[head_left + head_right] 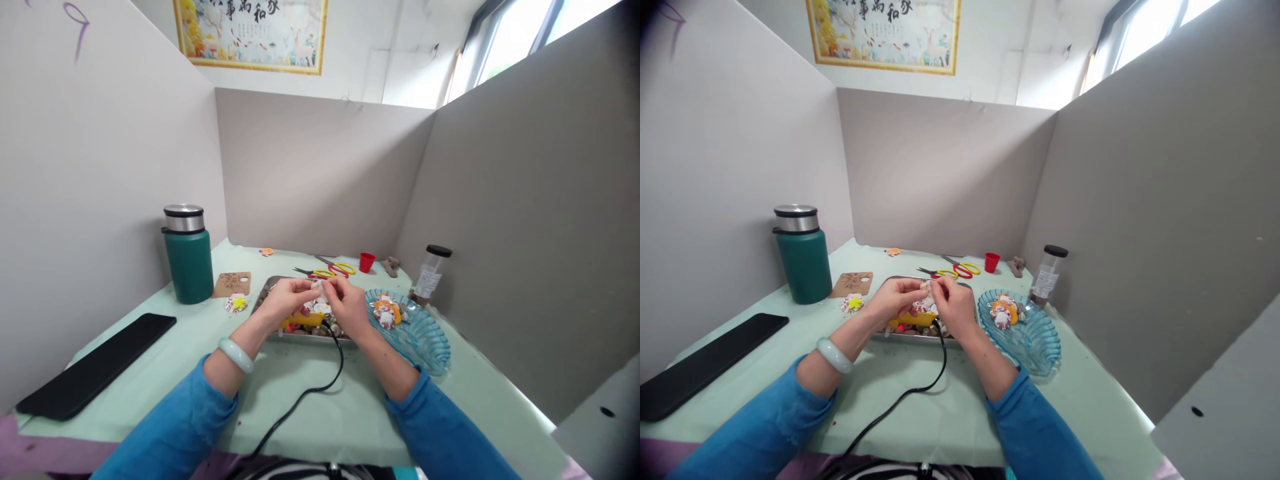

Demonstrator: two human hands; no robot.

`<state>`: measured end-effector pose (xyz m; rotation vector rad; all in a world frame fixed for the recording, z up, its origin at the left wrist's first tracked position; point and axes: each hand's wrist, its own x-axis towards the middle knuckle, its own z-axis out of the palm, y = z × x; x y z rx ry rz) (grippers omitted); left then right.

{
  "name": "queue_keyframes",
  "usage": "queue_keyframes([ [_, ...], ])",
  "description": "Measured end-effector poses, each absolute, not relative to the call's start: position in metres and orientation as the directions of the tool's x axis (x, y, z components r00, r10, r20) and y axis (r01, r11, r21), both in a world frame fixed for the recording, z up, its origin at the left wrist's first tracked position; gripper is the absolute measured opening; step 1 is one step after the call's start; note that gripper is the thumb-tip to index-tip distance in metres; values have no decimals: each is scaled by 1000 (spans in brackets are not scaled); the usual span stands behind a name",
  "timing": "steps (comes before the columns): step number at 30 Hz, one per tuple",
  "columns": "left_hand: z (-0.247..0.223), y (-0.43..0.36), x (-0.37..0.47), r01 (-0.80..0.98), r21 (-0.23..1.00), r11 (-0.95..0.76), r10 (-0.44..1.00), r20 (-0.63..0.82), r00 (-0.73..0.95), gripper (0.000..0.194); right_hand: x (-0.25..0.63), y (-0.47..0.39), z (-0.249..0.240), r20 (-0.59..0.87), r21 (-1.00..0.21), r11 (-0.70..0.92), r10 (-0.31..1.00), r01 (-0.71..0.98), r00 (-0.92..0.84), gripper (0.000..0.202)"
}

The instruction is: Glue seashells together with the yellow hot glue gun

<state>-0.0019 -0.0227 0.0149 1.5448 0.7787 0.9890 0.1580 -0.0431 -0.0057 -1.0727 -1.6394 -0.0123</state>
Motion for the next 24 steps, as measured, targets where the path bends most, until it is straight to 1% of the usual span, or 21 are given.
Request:
queue_keyframes([
  [3,16,-23,-1,-27,976,-217,892,209,400,40,158,-44,-5,780,-492,597,626,633,16,25],
  [7,19,-24,-1,-28,971,-236,914,231,333,36,157,-47,-5,770,-463,604,637,649,-43,28],
  [10,19,-24,-1,0,966,-258,920,246,305,32,157,-48,-3,754,-483,602,656,636,-48,30],
  [12,18,-22,-1,-39,964,-264,927,265,264,30,156,-49,-2,739,-512,593,673,621,-34,30],
  [15,14,-18,-3,-143,958,-250,937,277,214,30,154,-49,0,714,-535,579,699,615,-37,31],
  [19,11,-15,-5,-259,943,-207,932,271,241,34,152,-47,-2,687,-539,585,722,605,-86,33],
  [21,11,-15,-4,-293,937,-190,933,265,244,35,152,-45,-3,677,-551,583,731,597,-88,33],
  [24,10,-15,-4,-291,938,-187,937,259,232,35,153,-43,-4,679,-575,574,732,583,-52,34],
])
